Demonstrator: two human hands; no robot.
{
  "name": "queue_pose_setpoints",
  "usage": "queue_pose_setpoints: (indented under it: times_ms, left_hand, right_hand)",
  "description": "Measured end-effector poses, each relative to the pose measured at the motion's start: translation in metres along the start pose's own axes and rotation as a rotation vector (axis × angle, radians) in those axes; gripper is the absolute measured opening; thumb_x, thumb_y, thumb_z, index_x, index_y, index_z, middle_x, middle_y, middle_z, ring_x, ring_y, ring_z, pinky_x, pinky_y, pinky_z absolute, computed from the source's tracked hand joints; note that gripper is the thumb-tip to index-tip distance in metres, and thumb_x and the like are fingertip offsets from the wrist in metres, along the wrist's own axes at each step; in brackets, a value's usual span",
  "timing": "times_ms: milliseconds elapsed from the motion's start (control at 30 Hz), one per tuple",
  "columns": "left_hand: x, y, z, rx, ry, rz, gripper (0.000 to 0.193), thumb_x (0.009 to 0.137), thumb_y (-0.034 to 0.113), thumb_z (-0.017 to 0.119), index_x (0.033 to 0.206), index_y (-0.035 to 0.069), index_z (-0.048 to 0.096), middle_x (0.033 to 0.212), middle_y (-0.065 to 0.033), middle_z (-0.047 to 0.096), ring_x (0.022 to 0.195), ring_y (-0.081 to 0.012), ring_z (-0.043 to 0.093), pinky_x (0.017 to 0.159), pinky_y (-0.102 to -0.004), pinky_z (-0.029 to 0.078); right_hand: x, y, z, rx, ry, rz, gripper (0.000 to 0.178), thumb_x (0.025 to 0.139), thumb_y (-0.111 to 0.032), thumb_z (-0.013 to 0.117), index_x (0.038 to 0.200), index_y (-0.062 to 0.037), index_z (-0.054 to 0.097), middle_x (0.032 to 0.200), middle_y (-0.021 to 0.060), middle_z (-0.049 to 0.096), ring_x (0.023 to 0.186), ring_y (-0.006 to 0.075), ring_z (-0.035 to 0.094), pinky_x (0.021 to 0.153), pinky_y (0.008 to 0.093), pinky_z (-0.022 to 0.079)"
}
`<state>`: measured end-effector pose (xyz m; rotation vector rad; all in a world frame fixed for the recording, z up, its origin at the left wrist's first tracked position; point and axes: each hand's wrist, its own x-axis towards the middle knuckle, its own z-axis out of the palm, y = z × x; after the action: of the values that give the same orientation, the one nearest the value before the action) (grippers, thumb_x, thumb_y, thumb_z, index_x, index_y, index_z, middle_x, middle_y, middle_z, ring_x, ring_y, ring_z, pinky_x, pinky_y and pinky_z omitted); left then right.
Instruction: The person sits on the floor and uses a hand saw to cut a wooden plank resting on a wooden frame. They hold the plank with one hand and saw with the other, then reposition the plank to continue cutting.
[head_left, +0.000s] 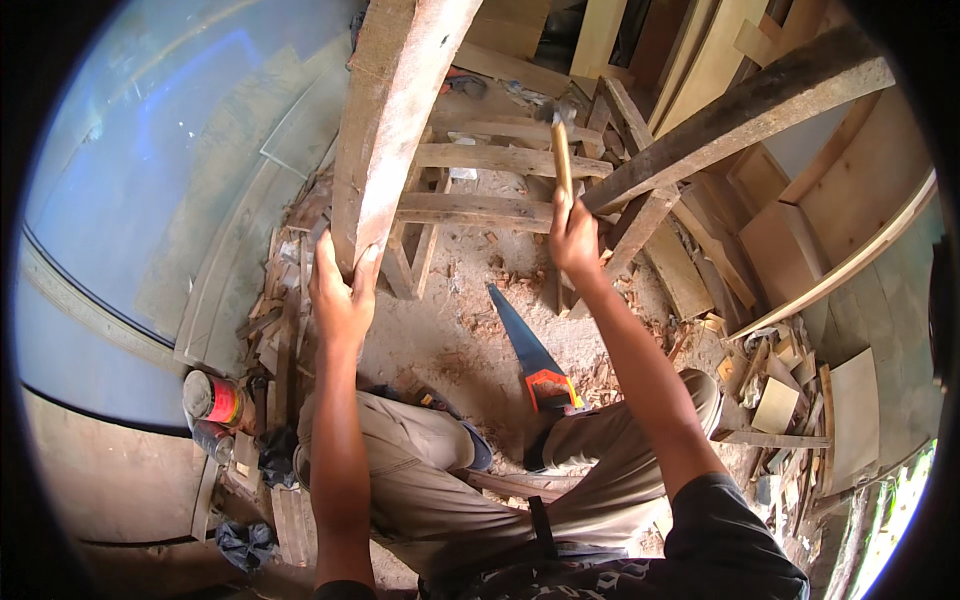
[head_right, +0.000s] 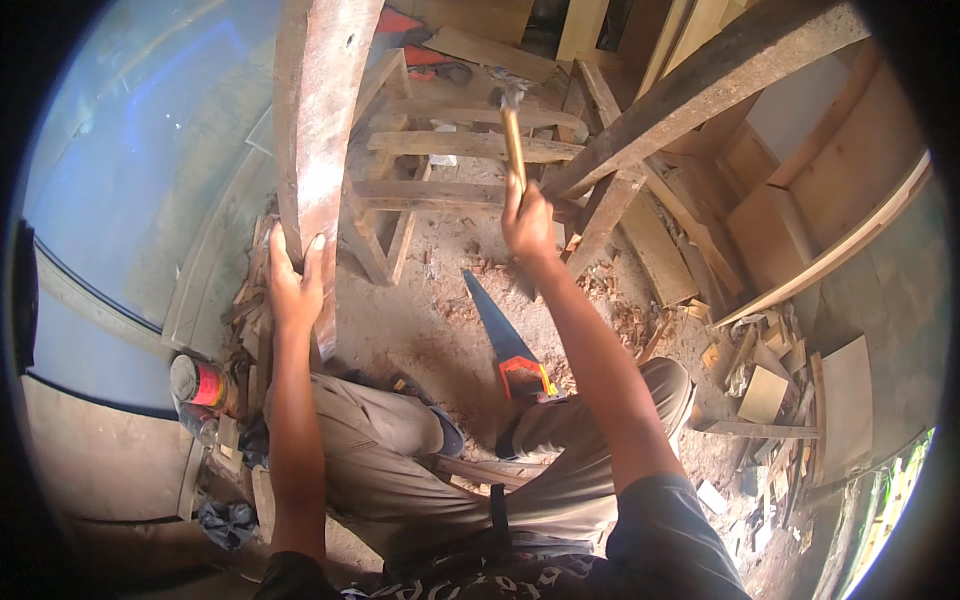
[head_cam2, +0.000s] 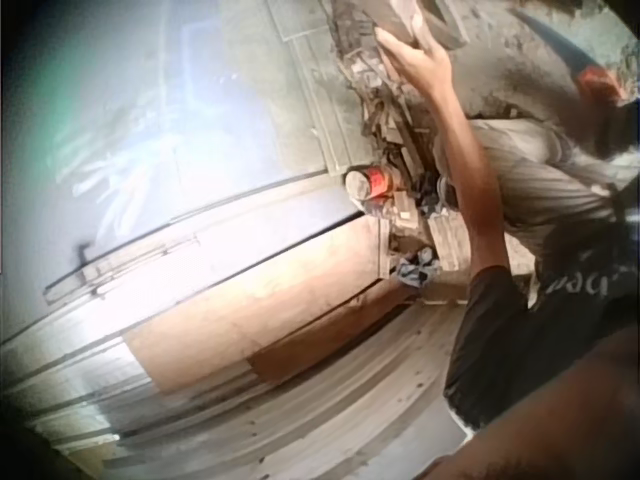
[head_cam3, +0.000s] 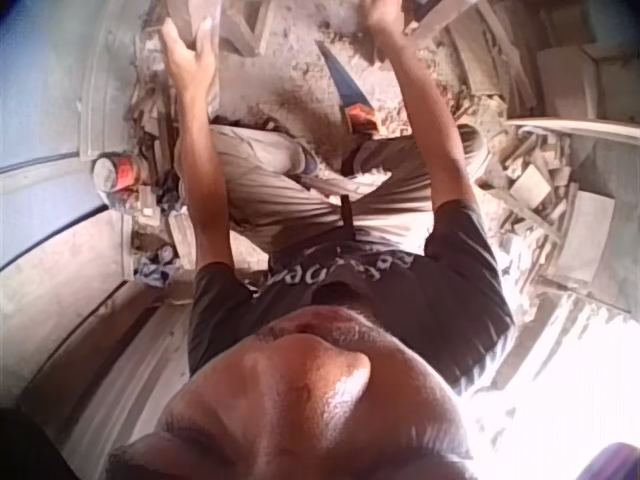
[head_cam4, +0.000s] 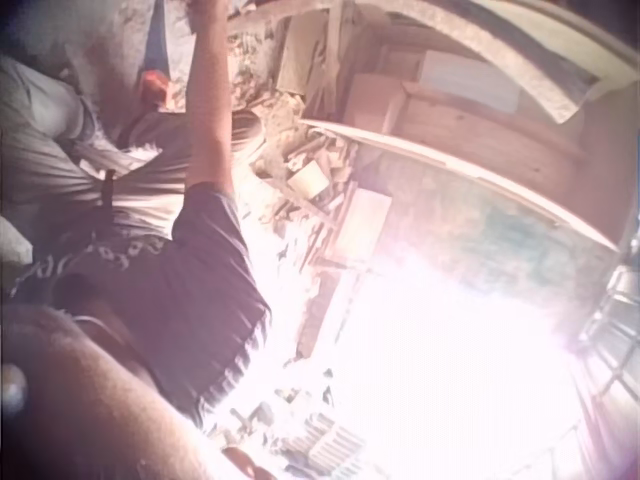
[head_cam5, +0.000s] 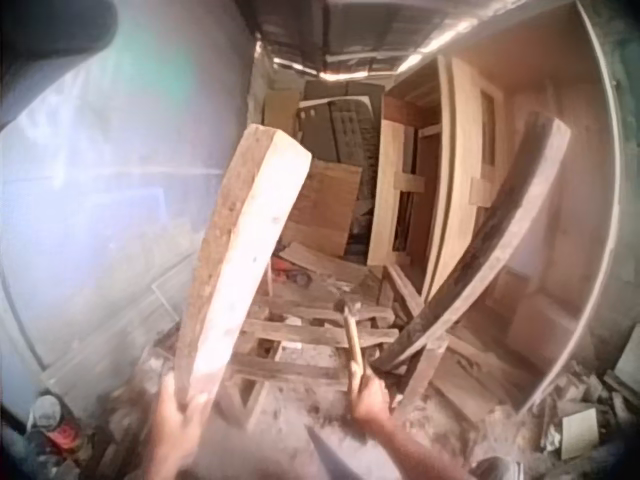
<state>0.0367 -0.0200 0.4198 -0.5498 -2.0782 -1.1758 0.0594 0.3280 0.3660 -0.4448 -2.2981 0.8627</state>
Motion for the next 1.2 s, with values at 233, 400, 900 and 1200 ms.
queue_pose_setpoints:
  times_ms: [233, 400, 900, 1200]
  left_hand:
    - [0.006, -0.002, 0.0, 0.013, -0.01, 0.017, 0.059, 0.094, 0.028, 0.068, 0.137, -0.007, 0.045, 0.121, -0.0301, 0.062, 0.111, -0.0444, 0.062, 0.094, -0.0457, 0.049]
    - [0.001, 0.003, -0.002, -0.059, -0.021, -0.016, 0.058, 0.095, 0.028, 0.068, 0.137, -0.006, 0.046, 0.121, -0.0291, 0.062, 0.11, -0.0442, 0.062, 0.094, -0.0455, 0.049]
    - [0.005, 0.0, 0.002, -0.009, -0.081, 0.057, 0.055, 0.093, 0.023, 0.069, 0.135, -0.005, 0.047, 0.116, -0.029, 0.063, 0.106, -0.0451, 0.063, 0.091, -0.0473, 0.05]
    - [-0.002, 0.002, -0.01, 0.008, -0.045, -0.022, 0.058, 0.095, 0.027, 0.068, 0.138, -0.004, 0.045, 0.121, -0.0283, 0.063, 0.111, -0.0423, 0.063, 0.093, -0.045, 0.049]
  right_hand:
    - [0.0, 0.043, 0.013, -0.15, -0.209, 0.122, 0.061, 0.104, -0.047, 0.041, 0.097, 0.0083, 0.065, 0.084, 0.0379, 0.064, 0.086, 0.0548, 0.064, 0.073, 0.0568, 0.053]
    - [-0.022, 0.017, 0.002, -0.208, -0.275, 0.099, 0.062, 0.106, -0.045, 0.039, 0.092, 0.0094, 0.063, 0.076, 0.0366, 0.063, 0.082, 0.0548, 0.064, 0.074, 0.0579, 0.051]
    - [-0.027, 0.056, 0.019, -0.337, -0.321, -0.143, 0.042, 0.106, -0.033, 0.039, 0.113, 0.0052, 0.055, 0.081, 0.0316, 0.063, 0.07, 0.0498, 0.065, 0.061, 0.0549, 0.054]
    - [-0.018, -0.018, -0.006, -0.171, -0.181, -0.032, 0.047, 0.107, -0.032, 0.038, 0.116, 0.0109, 0.055, 0.083, 0.0354, 0.064, 0.086, 0.0532, 0.064, 0.073, 0.0595, 0.051]
